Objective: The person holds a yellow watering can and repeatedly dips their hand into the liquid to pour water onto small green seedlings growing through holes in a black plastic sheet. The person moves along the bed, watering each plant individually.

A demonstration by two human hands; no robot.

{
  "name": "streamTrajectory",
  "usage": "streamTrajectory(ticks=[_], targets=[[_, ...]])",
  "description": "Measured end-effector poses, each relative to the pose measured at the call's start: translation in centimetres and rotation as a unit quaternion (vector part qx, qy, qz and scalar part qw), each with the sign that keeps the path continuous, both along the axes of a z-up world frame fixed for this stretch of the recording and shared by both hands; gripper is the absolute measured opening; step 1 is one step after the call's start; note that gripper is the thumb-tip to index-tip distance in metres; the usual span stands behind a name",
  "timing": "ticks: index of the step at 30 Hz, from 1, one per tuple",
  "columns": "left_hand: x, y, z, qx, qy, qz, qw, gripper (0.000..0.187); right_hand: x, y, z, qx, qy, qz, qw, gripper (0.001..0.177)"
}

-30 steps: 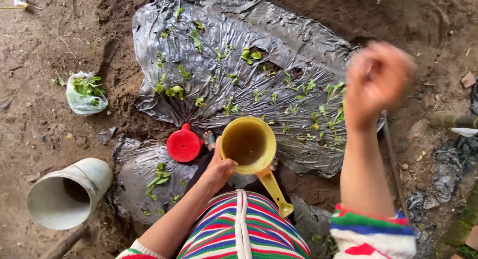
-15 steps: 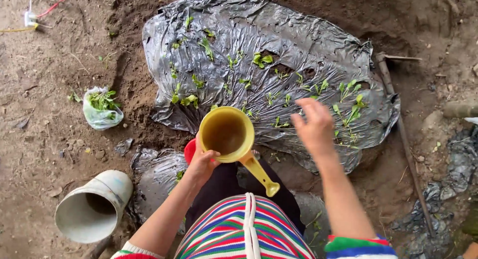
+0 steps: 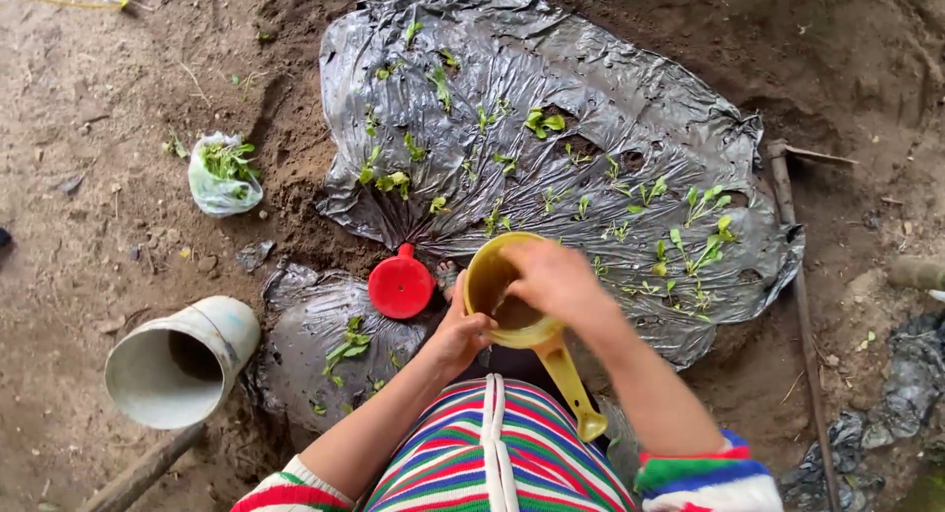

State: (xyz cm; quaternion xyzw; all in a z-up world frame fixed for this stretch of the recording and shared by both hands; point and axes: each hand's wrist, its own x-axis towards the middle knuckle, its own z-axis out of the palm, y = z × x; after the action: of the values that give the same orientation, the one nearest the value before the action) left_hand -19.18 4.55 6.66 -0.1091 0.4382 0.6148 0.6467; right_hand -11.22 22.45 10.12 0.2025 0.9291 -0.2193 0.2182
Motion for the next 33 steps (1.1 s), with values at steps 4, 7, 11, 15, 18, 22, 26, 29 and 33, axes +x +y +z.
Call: streamTrajectory(ticks=[4, 7, 11, 15, 18, 22, 26, 29, 33], targets=[[-0.4, -0.3, 2.0, -0.009, 0.024, 0.027, 0.999, 0.113, 3.0, 5.2, 14.8, 0.031, 0.333, -0.088, 0.938, 0.038], [-1.1, -1.3, 2.3, -0.024, 0.041, 0.051, 0.998, 0.105, 6.7, 12.0, 9.4, 0.138, 0.609, -0.091, 0.776, 0.027], [-2.7, -2.7, 3.5, -0.045, 0.060, 0.089, 0.993, 0.093, 9.0, 14.7, 3.0, 0.141, 0.290, -0.197, 0.926, 0.056], [-4.0, -4.9, 2.5, -0.057, 0.075, 0.114, 0.989, 0.090, 11.8, 12.0, 10.0, 0.214, 0.418, -0.207, 0.858, 0.033], [-5.0, -4.7, 3.8, 0.040, 0.082, 0.071, 0.993, 0.090, 14.0, 10.2, 12.2, 0.218, 0.524, -0.213, 0.795, 0.019], [-5.4, -4.6, 3.2, -0.053, 0.087, 0.066, 0.993, 0.091, 18.7, 12.0, 0.9, 0.260, 0.410, -0.275, 0.830, 0.012], [-4.8, -4.3, 1.5, -0.019, 0.069, 0.066, 0.995, 0.104, 18.5, 10.1, 2.4, 0.251, 0.299, -0.377, 0.840, 0.033], [-3.3, -2.7, 3.1, -0.047, 0.077, 0.015, 0.996, 0.091, 13.7, 6.9, 2.9, 0.118, 0.398, -0.378, 0.828, 0.029], [-1.1, -1.9, 1.0, -0.025, 0.067, 0.004, 0.997, 0.087, 5.3, -2.6, -0.8, 0.022, 0.455, -0.225, 0.861, 0.028]])
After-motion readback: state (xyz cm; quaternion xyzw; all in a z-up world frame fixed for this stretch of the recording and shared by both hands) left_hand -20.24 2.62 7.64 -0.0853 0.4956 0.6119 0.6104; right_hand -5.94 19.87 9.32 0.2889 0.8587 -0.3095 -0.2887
